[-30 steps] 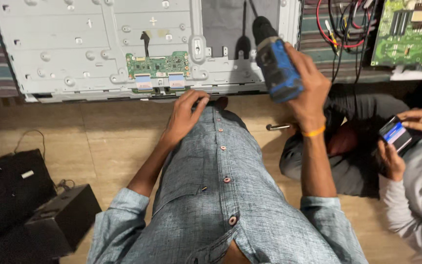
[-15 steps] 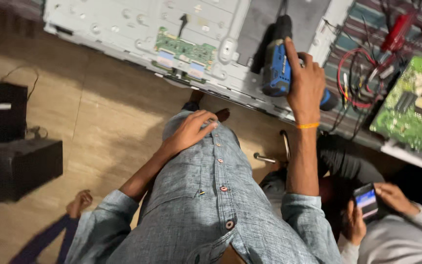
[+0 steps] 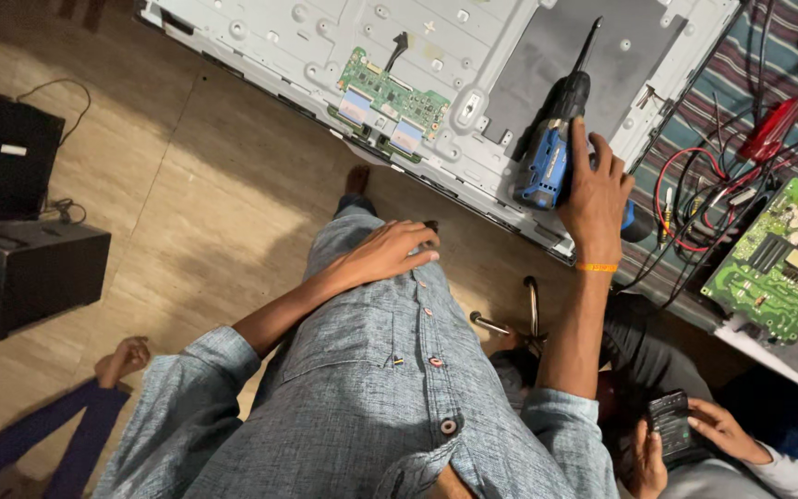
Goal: The person uses a cordless drill to remove screws from the back panel of a television resting across their lap and the workbench, picking up screwdriver bits and screws from the bench. They reposition and rotate the TV panel, handle its internal circuit board and cables, and set the drill down while working around the panel edges.
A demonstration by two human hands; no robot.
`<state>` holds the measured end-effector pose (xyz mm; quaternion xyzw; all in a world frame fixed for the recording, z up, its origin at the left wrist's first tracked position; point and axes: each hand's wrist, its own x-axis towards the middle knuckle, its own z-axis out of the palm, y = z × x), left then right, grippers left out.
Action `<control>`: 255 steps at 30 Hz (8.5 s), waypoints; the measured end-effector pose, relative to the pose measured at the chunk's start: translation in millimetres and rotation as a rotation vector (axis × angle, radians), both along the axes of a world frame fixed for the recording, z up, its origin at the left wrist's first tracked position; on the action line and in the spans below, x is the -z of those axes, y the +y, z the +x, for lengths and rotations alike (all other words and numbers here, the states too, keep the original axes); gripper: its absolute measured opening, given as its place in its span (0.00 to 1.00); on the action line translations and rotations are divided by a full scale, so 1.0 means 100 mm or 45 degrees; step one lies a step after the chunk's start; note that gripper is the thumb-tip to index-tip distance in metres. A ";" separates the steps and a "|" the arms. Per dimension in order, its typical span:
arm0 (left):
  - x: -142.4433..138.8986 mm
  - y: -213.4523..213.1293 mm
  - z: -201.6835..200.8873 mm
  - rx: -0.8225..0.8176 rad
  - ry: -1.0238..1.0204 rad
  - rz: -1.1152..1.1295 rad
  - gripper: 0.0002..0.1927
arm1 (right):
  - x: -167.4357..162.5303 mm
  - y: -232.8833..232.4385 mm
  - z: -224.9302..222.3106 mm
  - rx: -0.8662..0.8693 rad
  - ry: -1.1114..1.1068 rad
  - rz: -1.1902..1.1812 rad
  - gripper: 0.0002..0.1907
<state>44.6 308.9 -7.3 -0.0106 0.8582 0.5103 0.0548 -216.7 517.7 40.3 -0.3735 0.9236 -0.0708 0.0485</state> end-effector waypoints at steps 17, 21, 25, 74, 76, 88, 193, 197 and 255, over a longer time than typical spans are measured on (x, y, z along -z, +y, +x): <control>-0.73 -1.33 -0.10 0.586 -0.329 0.308 0.17 | -0.20 -0.36 1.11 0.522 0.248 -0.673 0.21; -0.97 -1.58 -0.13 0.735 -0.296 0.420 0.19 | -0.26 -0.95 1.39 0.508 0.114 -0.831 0.16; -1.00 -1.82 -0.12 0.803 -0.230 0.389 0.21 | -0.22 -1.48 1.52 0.414 -0.034 -0.779 0.13; 0.20 -3.78 -2.70 -0.668 0.436 -0.746 0.30 | -0.11 -5.08 -3.27 0.504 0.489 -0.595 0.15; 0.22 -3.78 -2.71 -0.666 0.444 -0.745 0.31 | -0.10 -5.16 -3.27 0.577 0.271 -0.558 0.15; 0.21 -3.78 -2.72 -0.670 0.464 -0.757 0.30 | -0.03 -4.93 -3.25 0.552 0.135 -1.020 0.09; 0.18 -3.74 -2.74 -0.675 0.451 -0.779 0.27 | -0.04 -4.09 -2.01 0.260 -2.006 -2.573 0.25; 0.20 -3.74 -2.74 -0.666 0.440 -0.783 0.27 | -0.03 -4.09 -1.99 0.265 -2.002 -2.582 0.24; 0.18 -3.74 -2.75 -0.684 0.459 -0.801 0.26 | 0.43 -4.14 -2.15 0.583 -2.055 -2.508 0.26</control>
